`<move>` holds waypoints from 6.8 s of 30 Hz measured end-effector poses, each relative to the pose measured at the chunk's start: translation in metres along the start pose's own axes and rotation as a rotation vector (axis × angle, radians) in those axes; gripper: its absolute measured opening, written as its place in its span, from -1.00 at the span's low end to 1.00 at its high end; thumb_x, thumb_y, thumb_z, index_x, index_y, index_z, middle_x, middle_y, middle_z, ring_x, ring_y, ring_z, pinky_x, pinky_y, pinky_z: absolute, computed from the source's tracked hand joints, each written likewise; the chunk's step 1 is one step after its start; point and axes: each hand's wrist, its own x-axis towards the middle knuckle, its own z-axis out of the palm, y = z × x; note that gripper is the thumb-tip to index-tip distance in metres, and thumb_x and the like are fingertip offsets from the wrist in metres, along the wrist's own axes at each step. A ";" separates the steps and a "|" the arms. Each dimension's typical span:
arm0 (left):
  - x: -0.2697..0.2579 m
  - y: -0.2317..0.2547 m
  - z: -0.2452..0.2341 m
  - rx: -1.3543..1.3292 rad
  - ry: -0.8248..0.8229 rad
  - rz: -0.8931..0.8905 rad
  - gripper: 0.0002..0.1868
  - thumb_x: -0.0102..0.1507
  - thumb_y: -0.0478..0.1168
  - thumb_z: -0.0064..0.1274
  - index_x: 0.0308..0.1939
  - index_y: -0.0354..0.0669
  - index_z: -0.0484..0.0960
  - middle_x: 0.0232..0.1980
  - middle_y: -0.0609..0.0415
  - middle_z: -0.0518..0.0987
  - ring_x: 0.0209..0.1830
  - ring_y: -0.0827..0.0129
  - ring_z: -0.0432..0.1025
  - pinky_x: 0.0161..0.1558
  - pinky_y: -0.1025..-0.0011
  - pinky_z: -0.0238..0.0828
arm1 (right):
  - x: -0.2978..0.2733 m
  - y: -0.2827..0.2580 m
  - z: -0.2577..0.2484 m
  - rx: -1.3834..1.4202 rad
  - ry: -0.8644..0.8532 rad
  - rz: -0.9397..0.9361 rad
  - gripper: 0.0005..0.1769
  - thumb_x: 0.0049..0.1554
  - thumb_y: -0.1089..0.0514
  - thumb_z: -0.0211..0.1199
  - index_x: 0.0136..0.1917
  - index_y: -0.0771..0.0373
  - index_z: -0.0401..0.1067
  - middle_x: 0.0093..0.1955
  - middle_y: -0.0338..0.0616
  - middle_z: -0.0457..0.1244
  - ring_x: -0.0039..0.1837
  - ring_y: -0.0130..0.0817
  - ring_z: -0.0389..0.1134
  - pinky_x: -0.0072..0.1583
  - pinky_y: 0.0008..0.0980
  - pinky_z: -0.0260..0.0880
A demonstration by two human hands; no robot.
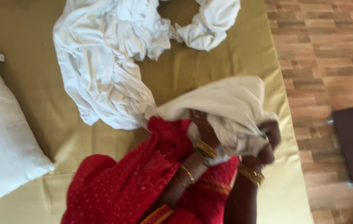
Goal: The person sits on a bed and folds white bedding items by hand. They smooth and fold a large sheet, then fold a pillowcase and place it on the bed.
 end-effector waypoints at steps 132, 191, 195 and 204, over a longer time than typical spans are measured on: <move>0.365 -0.384 0.106 -0.131 -0.355 -0.417 -0.58 0.40 0.05 -0.14 0.01 -0.25 0.57 -0.04 -0.26 0.60 -0.07 -0.23 0.45 -0.03 -0.03 0.36 | 0.123 0.293 0.292 -0.287 0.264 0.631 -0.28 0.08 -0.09 0.45 0.41 0.11 0.28 0.58 0.18 -0.21 0.47 0.10 0.06 0.36 0.05 0.31; 0.346 -0.249 0.064 -0.002 -0.375 0.122 -0.41 0.21 0.05 0.28 0.20 -0.18 0.54 0.20 -0.17 0.46 0.24 -0.08 0.33 0.23 -0.02 0.25 | 0.102 0.354 0.267 0.702 0.190 0.746 -0.42 0.35 -0.10 -0.15 0.46 0.30 0.21 0.33 -0.14 0.29 0.33 -0.37 0.33 0.32 -0.36 0.39; 0.360 -0.223 0.083 -0.277 -0.471 0.021 -0.51 0.22 0.00 0.29 0.11 -0.17 0.56 0.08 -0.06 0.56 0.14 -0.02 0.41 0.17 0.05 0.33 | 0.152 0.258 0.250 0.372 -0.073 0.484 -0.42 0.14 0.05 0.04 0.37 0.35 0.28 0.25 -0.04 0.29 0.29 -0.31 0.31 0.30 -0.33 0.32; 0.422 -0.219 0.046 -1.066 -0.571 -0.376 -0.49 0.20 -0.55 0.01 0.17 -0.11 0.28 0.03 0.06 0.51 0.04 0.40 0.44 0.09 0.42 0.44 | 0.202 0.190 0.222 0.150 -0.123 0.149 -0.52 -0.24 0.20 0.13 -0.01 0.32 0.52 0.10 -0.06 0.29 0.36 -0.14 0.19 0.46 -0.25 0.14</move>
